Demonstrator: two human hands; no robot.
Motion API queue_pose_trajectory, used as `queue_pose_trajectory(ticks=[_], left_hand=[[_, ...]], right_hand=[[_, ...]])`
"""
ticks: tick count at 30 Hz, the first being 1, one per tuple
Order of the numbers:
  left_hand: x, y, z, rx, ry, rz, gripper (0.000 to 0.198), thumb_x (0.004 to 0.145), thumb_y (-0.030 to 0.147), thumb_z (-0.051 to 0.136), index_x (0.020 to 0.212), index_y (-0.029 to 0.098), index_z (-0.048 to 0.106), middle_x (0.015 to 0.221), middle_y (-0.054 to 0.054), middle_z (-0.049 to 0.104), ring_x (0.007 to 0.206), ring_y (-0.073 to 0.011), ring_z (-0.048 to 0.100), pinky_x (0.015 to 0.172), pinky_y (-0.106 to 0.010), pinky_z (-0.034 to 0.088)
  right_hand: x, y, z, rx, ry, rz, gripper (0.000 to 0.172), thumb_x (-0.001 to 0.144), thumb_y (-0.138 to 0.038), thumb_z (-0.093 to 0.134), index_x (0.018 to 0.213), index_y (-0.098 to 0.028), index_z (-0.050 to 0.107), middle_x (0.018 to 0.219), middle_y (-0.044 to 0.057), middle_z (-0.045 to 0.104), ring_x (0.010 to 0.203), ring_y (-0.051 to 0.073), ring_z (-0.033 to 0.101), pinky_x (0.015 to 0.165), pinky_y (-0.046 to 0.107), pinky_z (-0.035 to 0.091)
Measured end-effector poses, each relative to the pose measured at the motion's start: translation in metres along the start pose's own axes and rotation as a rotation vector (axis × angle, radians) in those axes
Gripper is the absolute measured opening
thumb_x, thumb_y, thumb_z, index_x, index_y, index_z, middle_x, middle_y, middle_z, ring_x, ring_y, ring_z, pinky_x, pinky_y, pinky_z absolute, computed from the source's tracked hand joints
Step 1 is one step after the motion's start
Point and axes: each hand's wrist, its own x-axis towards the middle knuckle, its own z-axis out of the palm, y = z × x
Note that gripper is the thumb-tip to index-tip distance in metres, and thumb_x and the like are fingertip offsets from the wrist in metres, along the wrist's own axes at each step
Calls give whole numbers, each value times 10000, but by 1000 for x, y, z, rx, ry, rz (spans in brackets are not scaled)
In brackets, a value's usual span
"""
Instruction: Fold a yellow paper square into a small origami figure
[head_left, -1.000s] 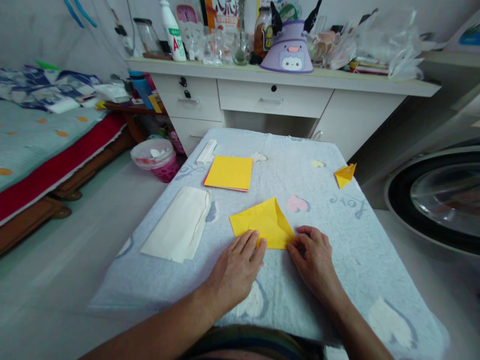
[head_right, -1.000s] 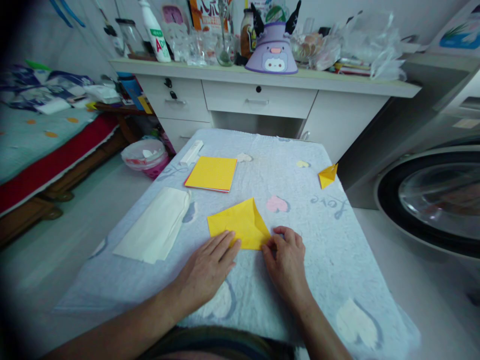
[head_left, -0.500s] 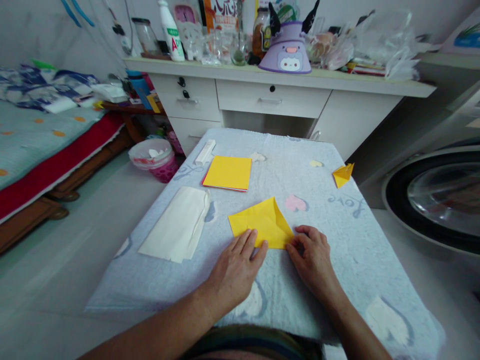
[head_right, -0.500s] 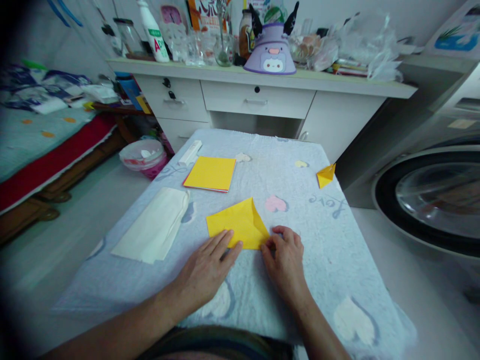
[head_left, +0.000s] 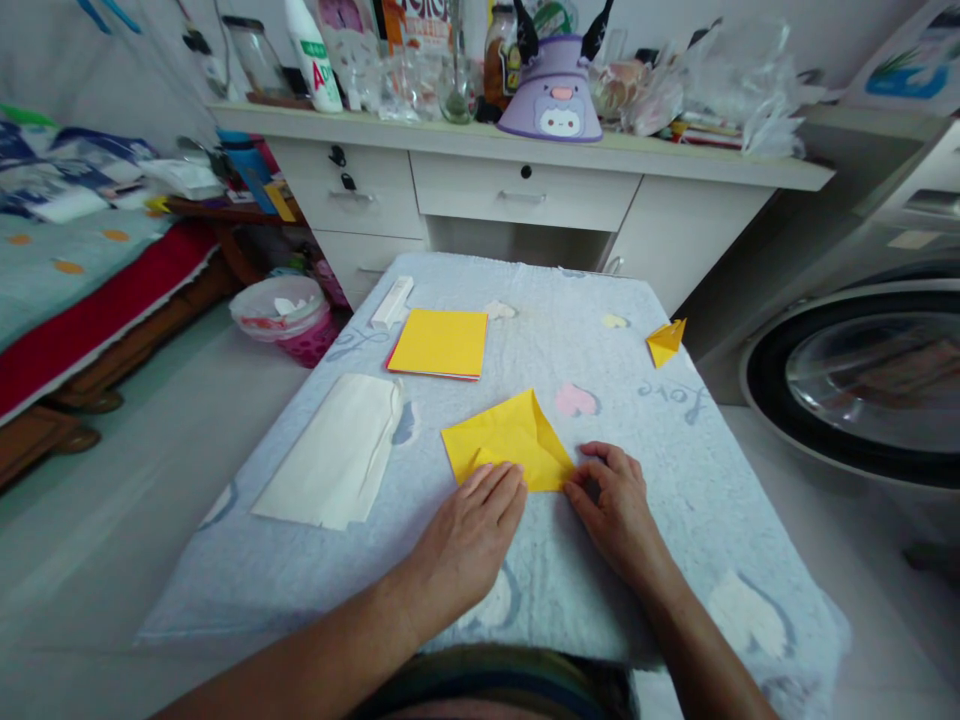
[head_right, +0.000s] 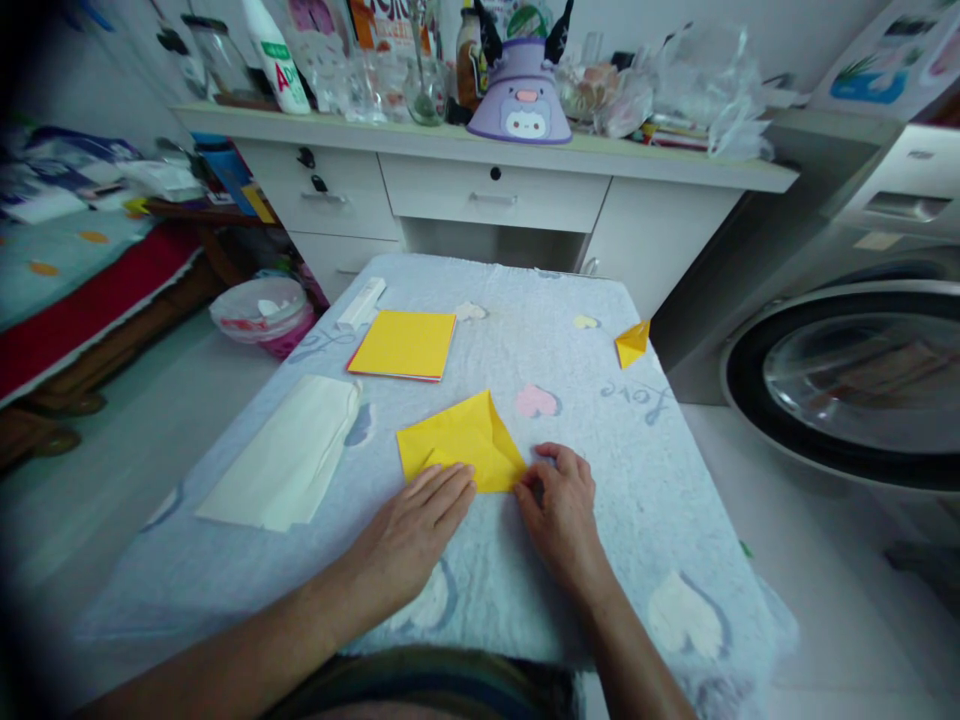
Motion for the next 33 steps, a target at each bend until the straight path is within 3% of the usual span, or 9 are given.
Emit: queue_pose_trajectory(ticks=[4,10,15,21,27,33], left_hand=[[6,3,1,-38,-14,-17,359,946,208,486,1293,122,516,1367,-132,557,1265,-261,506,1083,-394,380],[6,5,-4,-114,-8,-15,573,878,489,614,1368,233,464,1458,-63,483,1288,-290,448,1100,-469,340],[4,3,-1,-123,-6,5,584,893,503,588,1388,221,454,1472,-42,478,1314,-275,424,1120,-464,311],[5,0,2,-120,1,29,560,921,483,555,1394,205,445,1483,-60,468,1361,-243,406,1138,-437,294],[4,-1,3,-105,1,40,543,940,498,512,1394,208,446,1490,-54,462,1370,-244,402,1138,-441,287],[4,-1,5,-99,-27,37,573,931,508,521,1413,215,424,1515,-41,428,1392,-243,367,1147,-445,280]], right_hand=[[-1,2,-3,16,-21,9,91,818,-196,601,755,-204,667,1191,104,558,1134,289,472,991,487,381],[-8,15,-8,83,-45,-92,124,793,-150,613,875,-220,673,1233,94,540,1187,286,455,1027,498,368],[-17,23,-9,108,-19,-143,204,825,-152,583,969,-260,681,1242,85,534,1190,282,462,1018,506,395],[-20,24,-6,150,50,-90,212,827,-158,573,1012,-242,634,1213,91,551,1172,270,492,1023,499,404],[-20,25,-8,239,203,-23,243,811,-143,535,1038,-227,519,1188,100,532,1166,251,497,1023,482,407],[-19,18,-8,134,79,-66,208,823,-150,566,994,-249,629,1285,96,492,1215,284,445,1020,518,388]])
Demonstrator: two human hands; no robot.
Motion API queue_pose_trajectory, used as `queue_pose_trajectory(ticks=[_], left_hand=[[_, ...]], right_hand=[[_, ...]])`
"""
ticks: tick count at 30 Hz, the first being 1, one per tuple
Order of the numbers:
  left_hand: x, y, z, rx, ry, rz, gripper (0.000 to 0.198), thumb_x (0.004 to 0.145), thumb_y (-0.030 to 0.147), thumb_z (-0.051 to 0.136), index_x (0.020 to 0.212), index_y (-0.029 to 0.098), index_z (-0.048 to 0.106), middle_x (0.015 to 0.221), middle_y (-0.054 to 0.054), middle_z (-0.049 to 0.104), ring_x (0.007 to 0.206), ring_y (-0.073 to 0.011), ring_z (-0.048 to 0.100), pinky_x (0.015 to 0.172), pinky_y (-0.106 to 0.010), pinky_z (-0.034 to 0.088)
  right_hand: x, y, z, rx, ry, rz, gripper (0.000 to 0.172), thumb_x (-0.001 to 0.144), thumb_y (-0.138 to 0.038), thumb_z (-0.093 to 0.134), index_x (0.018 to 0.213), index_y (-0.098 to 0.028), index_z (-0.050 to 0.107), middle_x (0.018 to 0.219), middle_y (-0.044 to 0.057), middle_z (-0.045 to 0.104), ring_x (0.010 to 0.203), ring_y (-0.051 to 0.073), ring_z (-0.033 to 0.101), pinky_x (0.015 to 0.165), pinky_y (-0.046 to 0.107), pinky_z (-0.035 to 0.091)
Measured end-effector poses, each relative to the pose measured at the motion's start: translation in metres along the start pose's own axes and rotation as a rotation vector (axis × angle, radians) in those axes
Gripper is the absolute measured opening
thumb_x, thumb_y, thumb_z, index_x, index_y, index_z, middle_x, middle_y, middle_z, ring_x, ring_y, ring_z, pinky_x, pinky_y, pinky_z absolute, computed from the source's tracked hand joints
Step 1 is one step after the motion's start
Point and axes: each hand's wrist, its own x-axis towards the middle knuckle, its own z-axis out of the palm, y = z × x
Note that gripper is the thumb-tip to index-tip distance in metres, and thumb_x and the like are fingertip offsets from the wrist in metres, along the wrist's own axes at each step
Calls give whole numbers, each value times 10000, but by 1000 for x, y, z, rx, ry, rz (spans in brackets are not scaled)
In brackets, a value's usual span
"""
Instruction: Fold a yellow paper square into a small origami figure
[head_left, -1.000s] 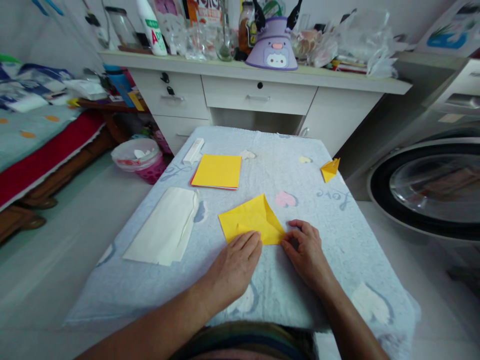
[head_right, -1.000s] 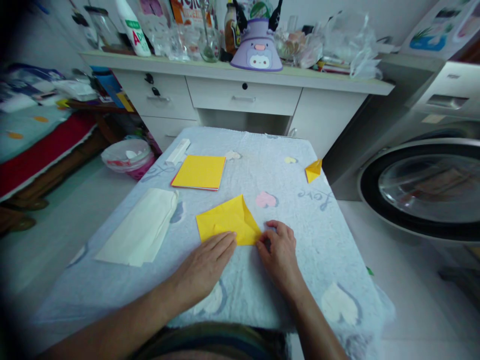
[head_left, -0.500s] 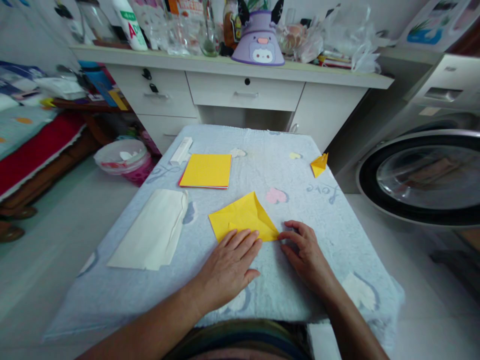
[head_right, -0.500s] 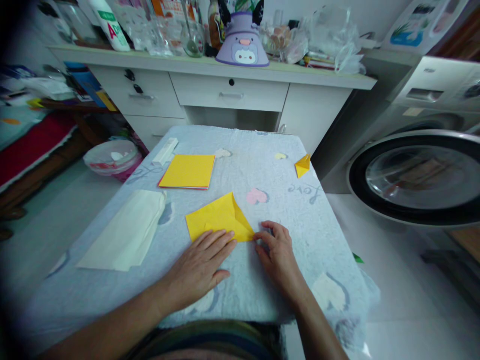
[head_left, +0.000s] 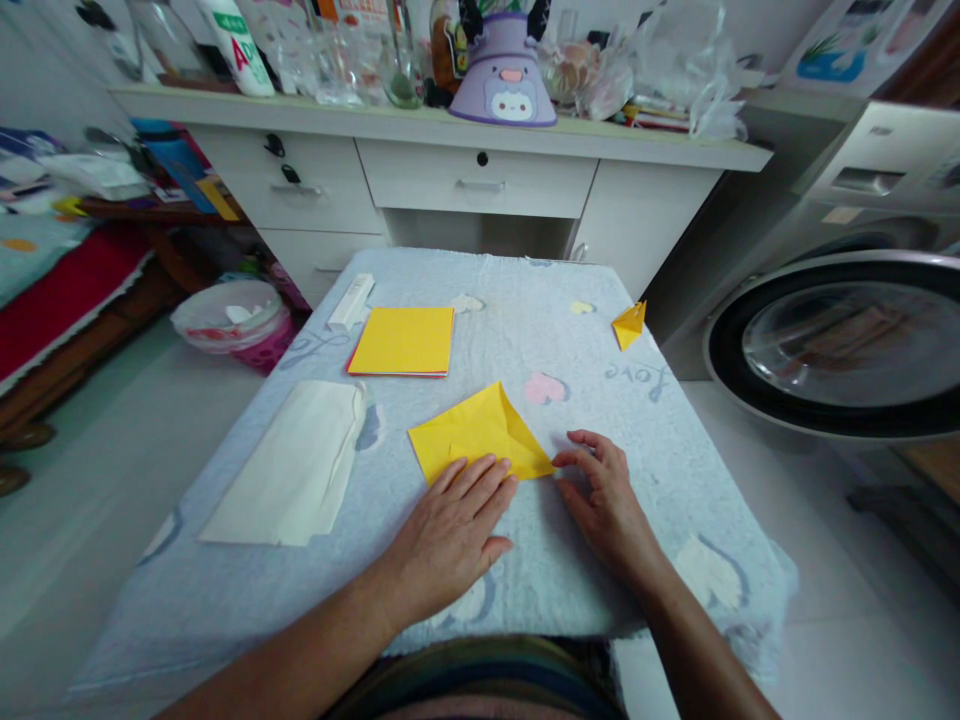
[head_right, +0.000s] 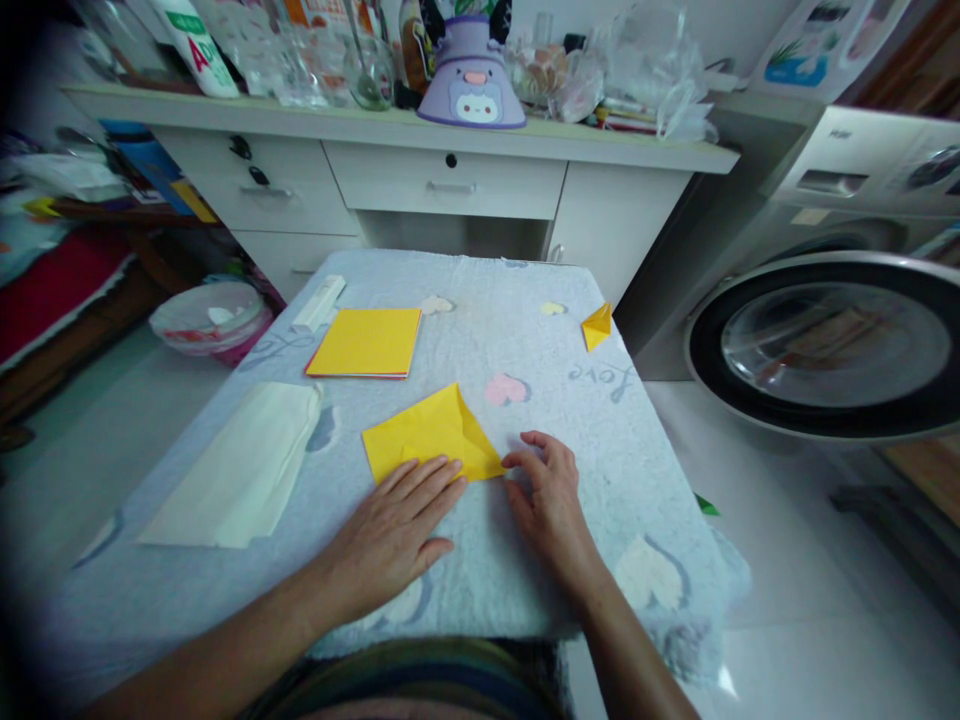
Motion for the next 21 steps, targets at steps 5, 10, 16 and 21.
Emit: queue_pose_trajectory(ticks=[5,10,16,21], left_hand=[[0,0,0,1,10,-2,569,918,500,547,1400,216,444,1496,-53,453,1383,-247,383,1142,-443,296],[-1,0,0,8,25,1,589,913,513,546,1409,215,435,1499,-56,448,1392,-251,372,1153,-449,284],[0,0,0,25,32,7,599,921,526,524,1415,202,425,1503,-57,444,1408,-259,347,1165,-486,247],[-1,-1,-1,27,50,22,605,931,520,510,1431,196,403,1507,-67,437,1422,-242,329,1183,-488,209]], right_hand=[[7,-7,4,-128,-48,-6,150,800,-148,633,900,-247,685,1225,93,555,1177,305,467,993,531,390],[15,-15,5,-166,-85,90,78,795,-175,670,830,-236,703,1182,91,589,1137,307,489,967,511,397],[18,-19,7,-176,-73,151,54,800,-190,656,797,-222,700,1178,94,597,1125,310,494,947,500,398],[17,-20,9,-167,-55,163,65,808,-185,636,787,-209,693,1172,96,594,1125,309,484,951,497,388]])
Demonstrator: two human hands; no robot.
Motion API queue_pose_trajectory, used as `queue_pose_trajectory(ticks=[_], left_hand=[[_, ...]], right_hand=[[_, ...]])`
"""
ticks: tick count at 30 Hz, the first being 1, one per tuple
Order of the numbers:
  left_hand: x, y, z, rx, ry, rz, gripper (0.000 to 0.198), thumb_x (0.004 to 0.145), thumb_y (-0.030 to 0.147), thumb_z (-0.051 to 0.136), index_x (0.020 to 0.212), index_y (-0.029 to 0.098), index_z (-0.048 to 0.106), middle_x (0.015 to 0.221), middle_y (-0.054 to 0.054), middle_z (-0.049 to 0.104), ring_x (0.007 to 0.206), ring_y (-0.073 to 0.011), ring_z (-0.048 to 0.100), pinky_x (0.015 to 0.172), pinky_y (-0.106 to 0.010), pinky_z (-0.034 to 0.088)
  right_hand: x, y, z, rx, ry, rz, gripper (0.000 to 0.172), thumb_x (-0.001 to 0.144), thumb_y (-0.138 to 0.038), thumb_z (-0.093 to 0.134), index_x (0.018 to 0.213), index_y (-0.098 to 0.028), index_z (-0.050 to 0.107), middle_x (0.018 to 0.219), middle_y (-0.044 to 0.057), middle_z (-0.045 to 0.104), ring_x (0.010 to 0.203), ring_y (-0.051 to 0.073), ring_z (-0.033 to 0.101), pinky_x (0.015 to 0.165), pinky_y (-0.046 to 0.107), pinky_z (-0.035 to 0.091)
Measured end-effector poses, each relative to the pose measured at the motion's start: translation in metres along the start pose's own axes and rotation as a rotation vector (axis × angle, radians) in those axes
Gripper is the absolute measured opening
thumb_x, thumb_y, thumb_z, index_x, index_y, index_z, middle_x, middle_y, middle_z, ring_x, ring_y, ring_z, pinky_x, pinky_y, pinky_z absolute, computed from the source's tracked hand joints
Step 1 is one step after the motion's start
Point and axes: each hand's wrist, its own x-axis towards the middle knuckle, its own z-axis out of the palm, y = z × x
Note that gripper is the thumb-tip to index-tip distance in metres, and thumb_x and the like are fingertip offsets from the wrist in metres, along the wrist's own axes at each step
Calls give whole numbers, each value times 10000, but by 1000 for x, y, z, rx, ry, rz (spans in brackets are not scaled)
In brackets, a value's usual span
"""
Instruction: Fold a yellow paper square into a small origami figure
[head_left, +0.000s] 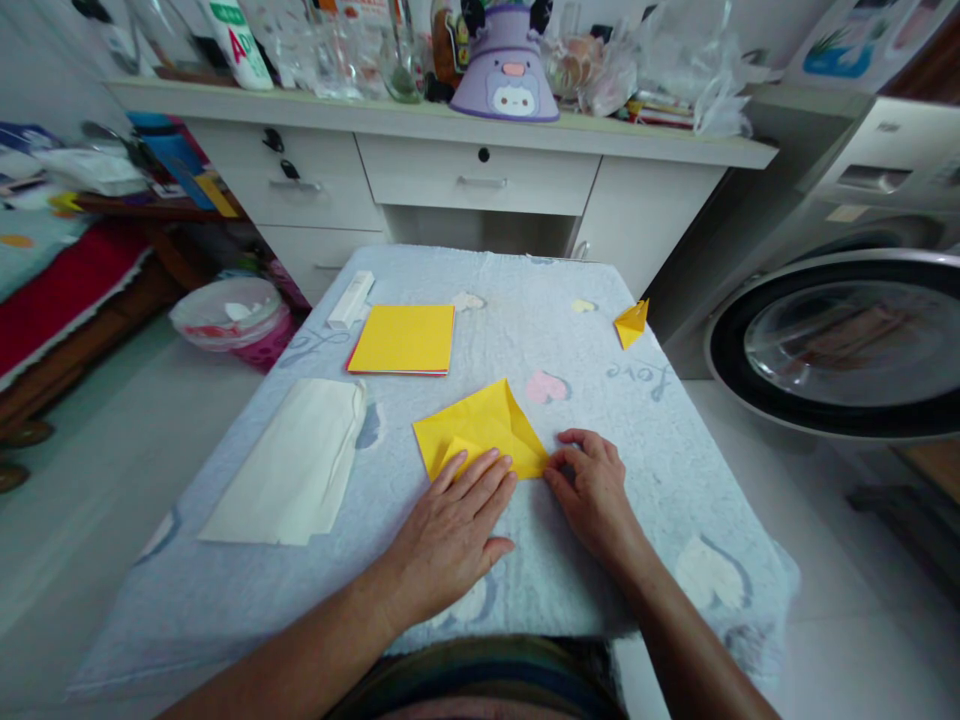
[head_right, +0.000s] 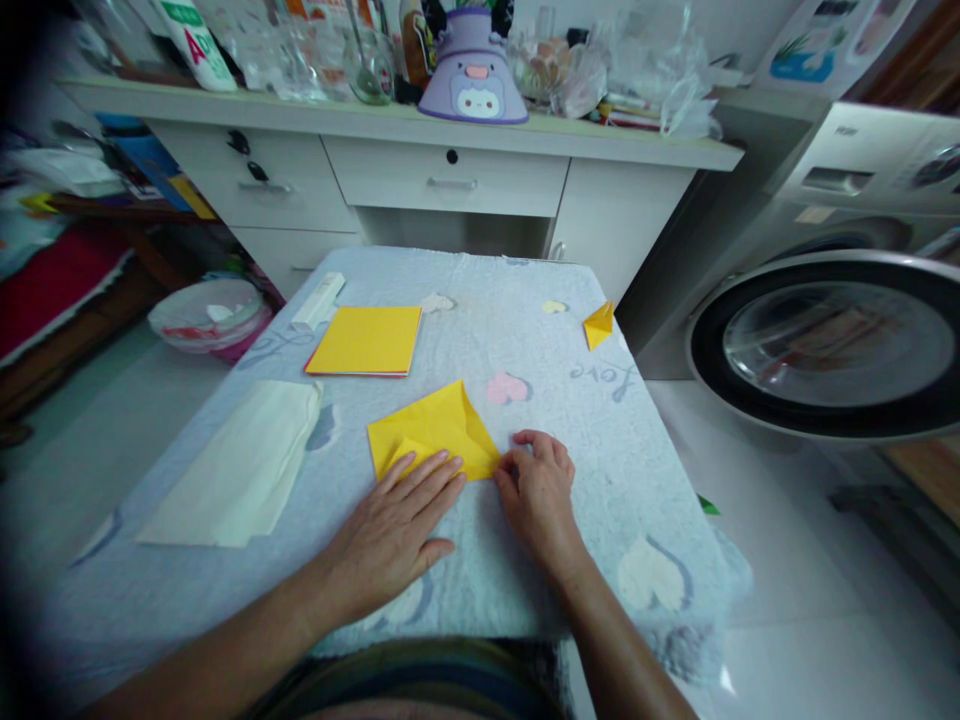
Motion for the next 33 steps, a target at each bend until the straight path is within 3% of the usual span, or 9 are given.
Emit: queue_pose_trajectory(ticks=[9,19,33], left_hand=[[2,-1,-1,4,-23,81,516,986,455,431,1453,241,374,1549,20,375,1452,-174,265,1199,-393,165],[1,-2,0,-1,-71,59,625,931,418,544,1480,215,322,1570,4,333,1461,-191,239,1203,-402,139],[1,-3,0,-47,-88,42,607,941,403,514,1485,232,303,1566,-9,343,1452,-205,265,1193,-419,152]], right_hand=[[-2,2,3,-2,47,-37,88,827,-198,600,781,-212,674,1151,97,592,1084,305,491,917,493,397],[-3,1,5,-39,82,-65,89,814,-185,587,772,-214,659,1132,92,598,1080,292,501,911,473,411],[-3,1,7,-49,81,-49,80,796,-191,594,754,-212,659,1138,96,600,1064,299,500,899,485,413]])
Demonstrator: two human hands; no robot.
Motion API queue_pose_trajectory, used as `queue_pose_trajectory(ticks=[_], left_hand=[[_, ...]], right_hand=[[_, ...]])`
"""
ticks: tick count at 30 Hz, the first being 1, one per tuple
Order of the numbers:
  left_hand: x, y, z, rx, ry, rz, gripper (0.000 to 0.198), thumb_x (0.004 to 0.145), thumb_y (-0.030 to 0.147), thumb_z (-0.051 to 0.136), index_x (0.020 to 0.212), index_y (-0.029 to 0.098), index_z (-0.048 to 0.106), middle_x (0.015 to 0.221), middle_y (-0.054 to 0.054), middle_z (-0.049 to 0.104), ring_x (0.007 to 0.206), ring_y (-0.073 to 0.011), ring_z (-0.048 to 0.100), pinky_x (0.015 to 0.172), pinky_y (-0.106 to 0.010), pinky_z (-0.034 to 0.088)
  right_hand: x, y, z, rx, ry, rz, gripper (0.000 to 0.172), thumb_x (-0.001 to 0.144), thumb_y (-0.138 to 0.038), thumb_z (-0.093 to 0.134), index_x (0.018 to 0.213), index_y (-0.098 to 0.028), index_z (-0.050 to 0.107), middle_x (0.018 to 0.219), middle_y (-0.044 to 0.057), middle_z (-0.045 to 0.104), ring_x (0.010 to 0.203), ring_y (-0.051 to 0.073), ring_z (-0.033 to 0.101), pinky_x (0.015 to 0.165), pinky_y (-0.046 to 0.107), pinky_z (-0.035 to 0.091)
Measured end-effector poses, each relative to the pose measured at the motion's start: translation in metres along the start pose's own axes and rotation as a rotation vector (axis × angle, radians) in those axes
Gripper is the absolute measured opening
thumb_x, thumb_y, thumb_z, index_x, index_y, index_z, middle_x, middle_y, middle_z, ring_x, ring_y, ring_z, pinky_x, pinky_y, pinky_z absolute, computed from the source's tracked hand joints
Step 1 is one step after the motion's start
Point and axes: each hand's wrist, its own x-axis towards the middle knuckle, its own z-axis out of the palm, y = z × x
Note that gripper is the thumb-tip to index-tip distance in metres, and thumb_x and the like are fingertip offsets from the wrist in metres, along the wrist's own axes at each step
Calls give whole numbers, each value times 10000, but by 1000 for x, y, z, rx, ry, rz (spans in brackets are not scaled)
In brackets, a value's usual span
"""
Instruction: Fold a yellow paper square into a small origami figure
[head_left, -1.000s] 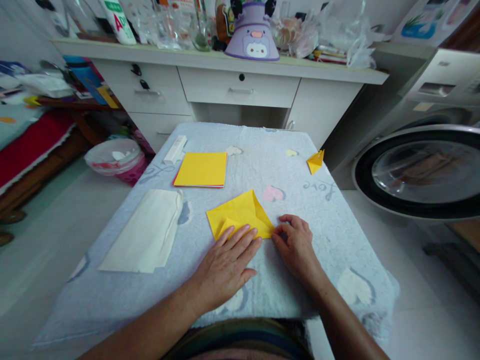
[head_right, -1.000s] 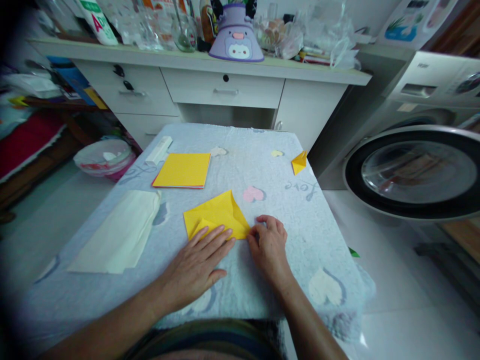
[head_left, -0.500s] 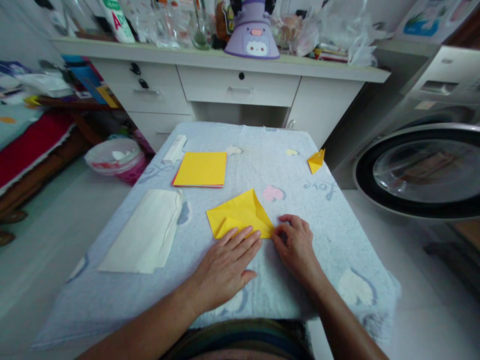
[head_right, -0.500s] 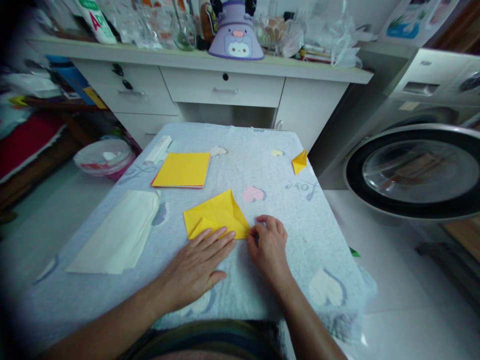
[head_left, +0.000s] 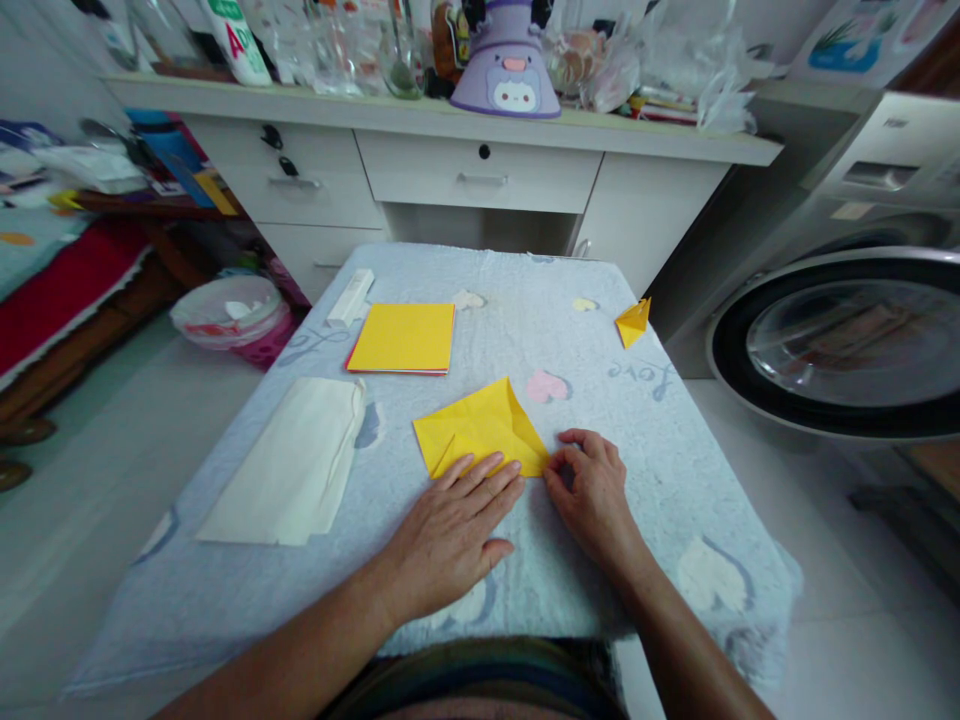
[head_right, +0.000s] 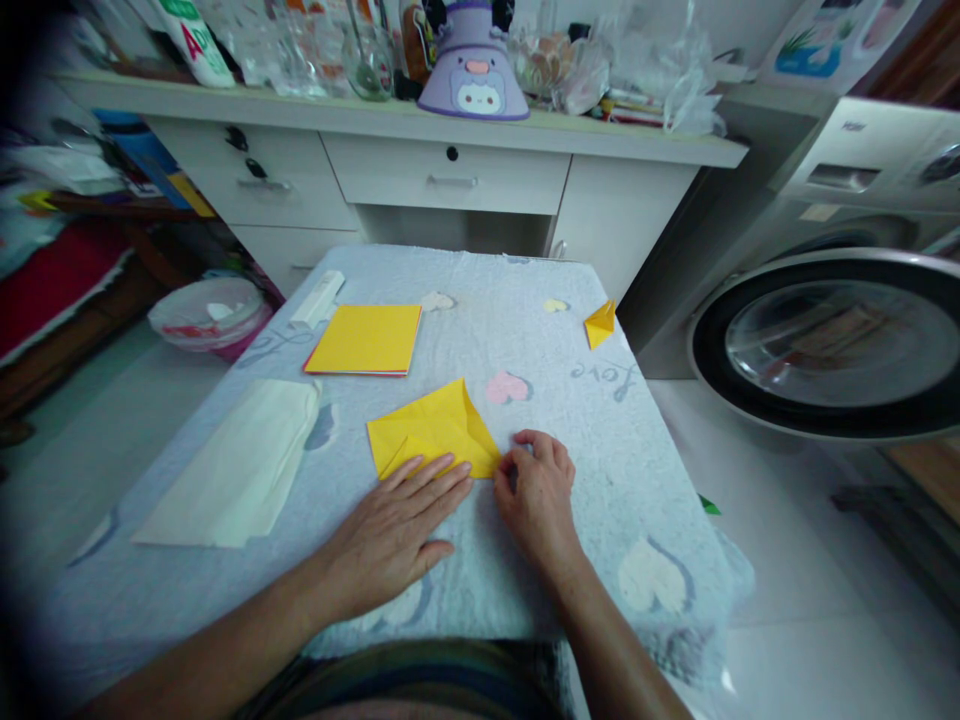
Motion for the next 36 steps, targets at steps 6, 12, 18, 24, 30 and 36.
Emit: queue_pose_trajectory(ticks=[6,12,18,24,30,36], left_hand=[[2,1,-2,-4,-1,-7,578,956,404,483,1482,236,310,1544,-22,385,1430,-214,310,1173,-429,194],[2,2,-2,-8,-2,-15,555,965,401,467,1476,240,321,1534,-28,401,1425,-215,312,1171,-429,200],[8,7,-2,-60,27,-64,595,952,523,456,1465,244,340,1480,-46,463,1386,-240,356,1160,-453,208],[15,15,-3,-61,34,-128,620,915,560,509,1434,244,382,1421,-57,495,1343,-273,378,1156,-497,194],[15,16,-3,-59,34,-125,611,923,584,470,1435,263,390,1415,-59,489,1329,-276,374,1153,-508,182],[16,17,-3,-53,42,-132,619,919,612,447,1435,273,402,1416,-68,485,1326,-288,370,1146,-517,180]], right_hand=[[0,1,1,6,26,-17,80,791,-194,594,749,-219,658,1126,89,601,1055,292,504,896,481,412],[1,0,0,6,5,3,79,788,-192,599,746,-217,661,1128,94,602,1057,300,503,886,485,412],[0,0,1,18,15,8,77,779,-195,600,741,-220,662,1125,88,602,1059,298,500,893,488,410],[0,2,0,41,7,8,52,768,-195,604,746,-219,645,1130,94,597,1075,305,498,916,495,403],[0,3,-7,86,-36,5,189,722,-141,561,889,-212,614,1155,106,586,1112,299,493,960,488,387],[-2,1,-8,97,-21,-14,192,763,-216,584,954,-211,575,1161,118,580,1114,302,490,964,488,381]])
